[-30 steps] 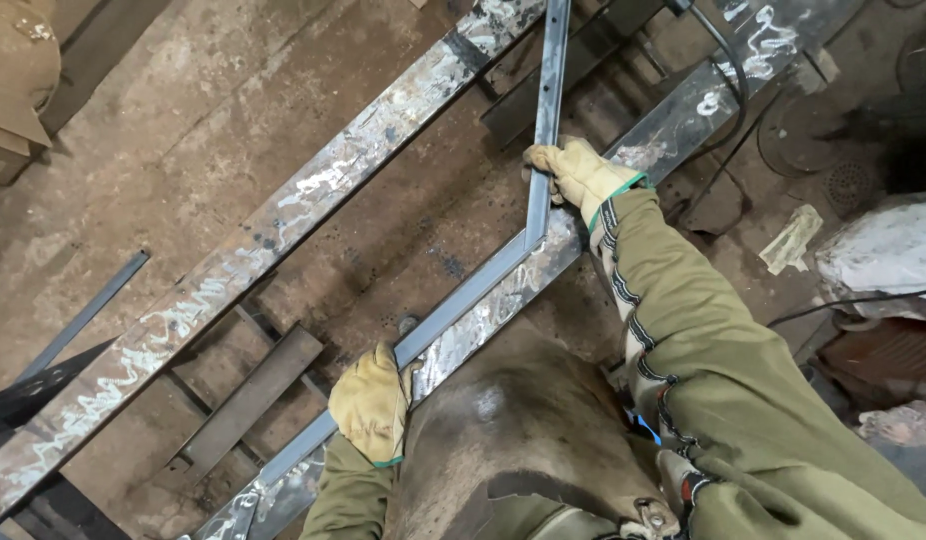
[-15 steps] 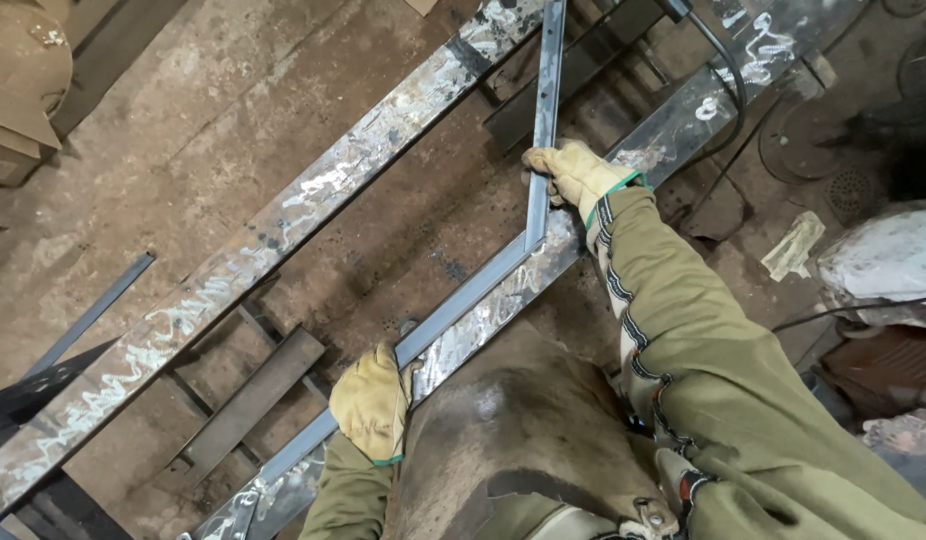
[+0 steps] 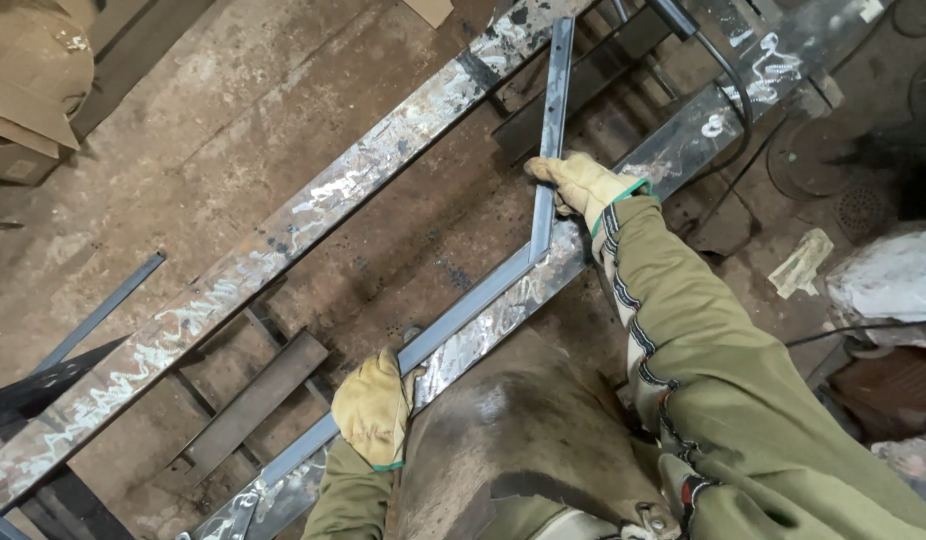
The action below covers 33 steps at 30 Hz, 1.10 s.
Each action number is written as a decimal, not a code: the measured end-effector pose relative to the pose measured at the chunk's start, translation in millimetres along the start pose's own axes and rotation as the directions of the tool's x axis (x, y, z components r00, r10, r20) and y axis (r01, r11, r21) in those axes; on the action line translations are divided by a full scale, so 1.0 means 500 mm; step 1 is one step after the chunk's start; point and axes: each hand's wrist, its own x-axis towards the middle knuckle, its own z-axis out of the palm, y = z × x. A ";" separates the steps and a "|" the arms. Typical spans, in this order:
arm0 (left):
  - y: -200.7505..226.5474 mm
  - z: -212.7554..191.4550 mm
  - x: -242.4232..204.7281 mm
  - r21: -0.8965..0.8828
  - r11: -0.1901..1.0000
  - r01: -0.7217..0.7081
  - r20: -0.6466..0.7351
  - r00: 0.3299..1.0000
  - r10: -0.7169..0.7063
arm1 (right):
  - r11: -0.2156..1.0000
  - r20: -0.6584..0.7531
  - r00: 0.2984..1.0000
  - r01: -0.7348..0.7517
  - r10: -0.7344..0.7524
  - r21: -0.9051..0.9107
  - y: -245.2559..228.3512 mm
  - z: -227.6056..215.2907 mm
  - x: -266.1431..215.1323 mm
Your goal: The recorder is fitting and aligning various metal profiles on a workbench in a workshop.
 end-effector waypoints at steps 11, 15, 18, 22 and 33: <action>0.005 -0.007 -0.009 -0.074 0.996 -0.041 -0.195 0.981 0.026 | 0.986 -0.130 0.984 0.138 -0.126 0.093 -0.039 0.015 -0.052; -0.010 -0.039 -0.033 -0.076 0.997 0.027 -0.171 0.984 -0.040 | 0.982 -0.090 0.987 0.141 -0.130 0.129 -0.040 -0.017 -0.037; -0.024 -0.054 -0.050 -0.090 0.962 0.259 0.024 0.966 -0.258 | 0.988 -0.160 0.975 0.151 -0.153 -0.027 -0.043 0.016 -0.069; -0.095 0.035 -0.031 -0.486 0.847 0.216 -0.129 0.941 -0.314 | 0.950 -0.053 0.972 0.212 -0.230 -0.227 -0.016 0.134 -0.148; -0.065 -0.084 0.046 -0.928 0.028 0.372 0.330 0.853 -0.404 | 0.531 0.702 0.684 0.677 -0.198 -0.510 -0.104 0.483 -0.439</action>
